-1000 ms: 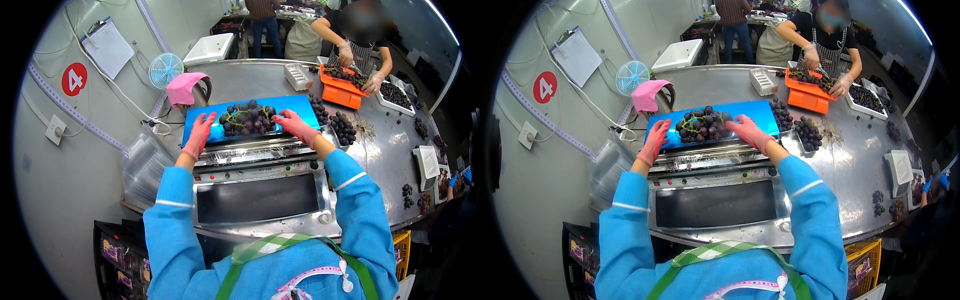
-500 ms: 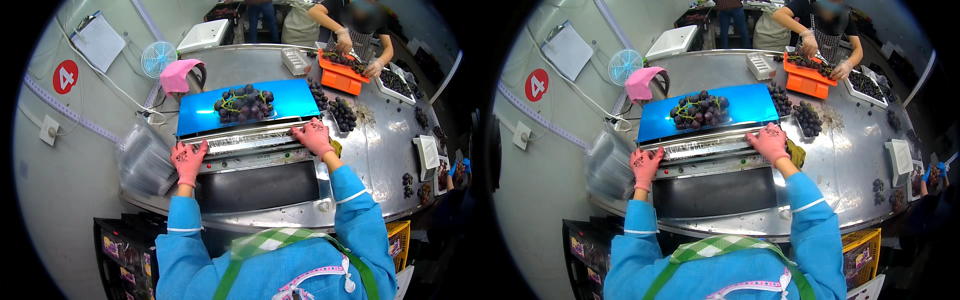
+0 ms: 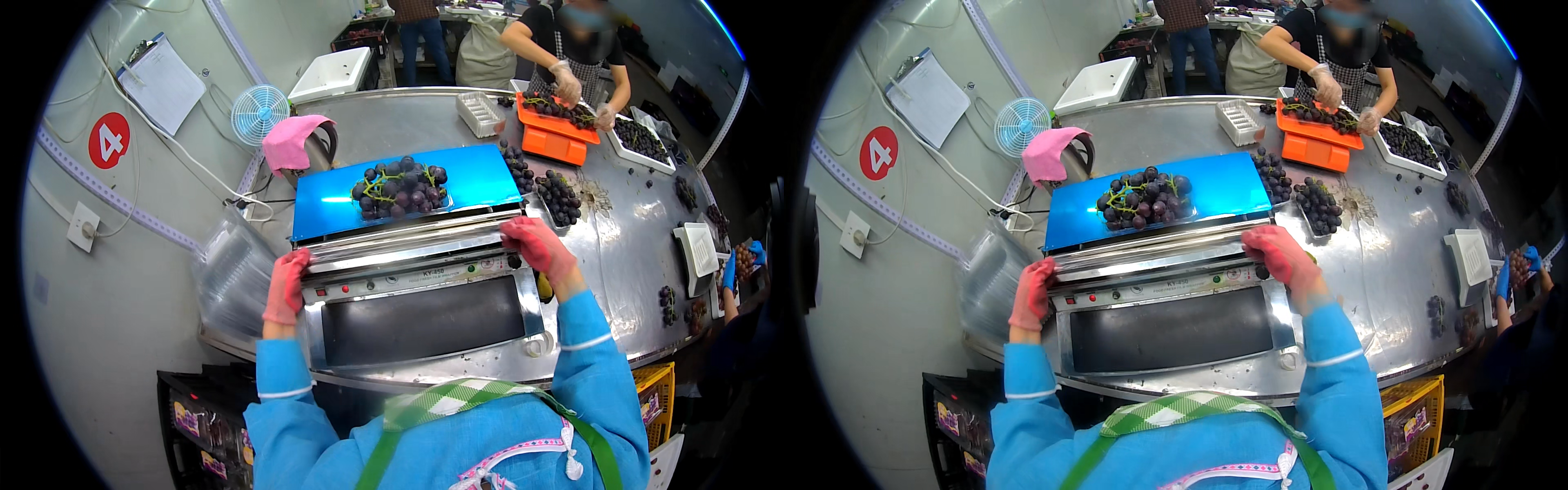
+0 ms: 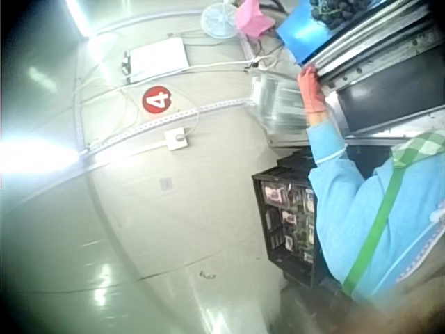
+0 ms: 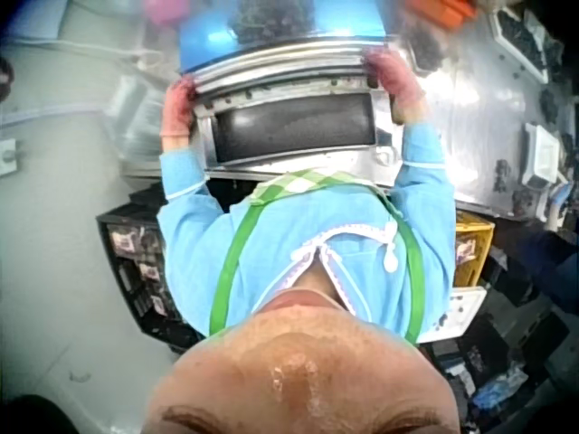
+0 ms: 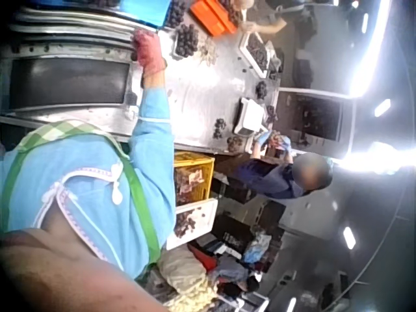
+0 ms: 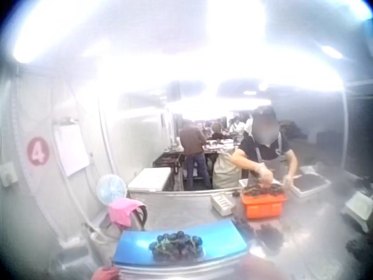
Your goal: The person trims individual grapes from a large bunch using shears, then places the trimmed bunches into clear plastic clamshell containers. The person seals the containers using a heat-sealing machine and places the finished packages into a black crate. Other workers are visible in the background performing similar tasks.
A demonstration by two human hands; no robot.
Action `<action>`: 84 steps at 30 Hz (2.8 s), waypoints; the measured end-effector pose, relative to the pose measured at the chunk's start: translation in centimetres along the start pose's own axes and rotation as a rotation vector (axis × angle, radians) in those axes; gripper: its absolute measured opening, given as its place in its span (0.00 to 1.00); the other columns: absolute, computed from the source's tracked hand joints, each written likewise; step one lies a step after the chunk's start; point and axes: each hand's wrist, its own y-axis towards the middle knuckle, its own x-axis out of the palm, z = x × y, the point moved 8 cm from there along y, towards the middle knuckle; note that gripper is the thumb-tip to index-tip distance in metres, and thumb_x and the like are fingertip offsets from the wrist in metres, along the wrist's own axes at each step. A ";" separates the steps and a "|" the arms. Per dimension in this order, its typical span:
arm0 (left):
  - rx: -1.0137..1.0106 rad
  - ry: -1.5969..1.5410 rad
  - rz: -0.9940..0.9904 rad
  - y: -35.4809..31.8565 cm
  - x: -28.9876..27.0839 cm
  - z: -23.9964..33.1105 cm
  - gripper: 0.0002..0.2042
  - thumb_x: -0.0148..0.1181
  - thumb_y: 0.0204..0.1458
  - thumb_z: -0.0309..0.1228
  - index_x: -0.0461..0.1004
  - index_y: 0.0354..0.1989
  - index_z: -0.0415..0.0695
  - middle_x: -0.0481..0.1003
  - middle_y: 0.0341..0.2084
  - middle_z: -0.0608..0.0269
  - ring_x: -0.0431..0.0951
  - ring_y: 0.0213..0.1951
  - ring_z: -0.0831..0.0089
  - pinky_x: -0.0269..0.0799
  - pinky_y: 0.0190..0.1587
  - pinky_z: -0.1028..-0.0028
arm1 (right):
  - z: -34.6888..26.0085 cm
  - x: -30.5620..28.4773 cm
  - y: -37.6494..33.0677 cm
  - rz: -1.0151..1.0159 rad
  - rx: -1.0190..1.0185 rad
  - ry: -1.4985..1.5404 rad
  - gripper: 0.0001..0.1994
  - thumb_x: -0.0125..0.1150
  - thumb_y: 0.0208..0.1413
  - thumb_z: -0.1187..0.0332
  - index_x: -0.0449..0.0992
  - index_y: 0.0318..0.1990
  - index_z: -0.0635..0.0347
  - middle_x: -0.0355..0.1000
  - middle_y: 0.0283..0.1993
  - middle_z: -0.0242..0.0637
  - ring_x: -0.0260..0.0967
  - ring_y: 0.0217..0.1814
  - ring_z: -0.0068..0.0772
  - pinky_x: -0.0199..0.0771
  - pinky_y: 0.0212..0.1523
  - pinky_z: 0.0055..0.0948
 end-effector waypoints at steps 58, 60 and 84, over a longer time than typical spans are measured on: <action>-0.400 -0.064 -0.426 7.6 11.9 0.6 0.31 0.35 0.62 0.57 0.65 0.57 0.40 0.76 0.45 0.57 0.78 0.44 0.67 0.75 0.47 0.66 | -3.1 8.3 10.4 -0.242 -0.060 -0.503 0.20 0.43 0.63 0.53 0.72 0.33 0.62 0.64 0.21 0.30 0.58 0.19 0.23 0.58 0.19 0.28; -0.315 0.045 -0.411 3.8 11.4 0.9 0.31 0.34 0.63 0.56 0.63 0.60 0.41 0.74 0.49 0.60 0.77 0.46 0.69 0.73 0.48 0.68 | -2.2 8.3 7.0 -0.154 0.045 -0.320 0.21 0.43 0.63 0.51 0.71 0.32 0.61 0.61 0.19 0.27 0.57 0.19 0.21 0.58 0.19 0.28; -0.055 -0.558 -0.364 -12.5 10.2 -7.2 0.23 0.51 0.60 0.39 0.60 0.61 0.40 0.67 0.55 0.55 0.70 0.54 0.60 0.68 0.57 0.60 | 3.0 9.4 -10.3 0.220 -0.055 0.402 0.14 0.49 0.64 0.57 0.72 0.48 0.54 0.70 0.39 0.26 0.67 0.39 0.17 0.70 0.36 0.19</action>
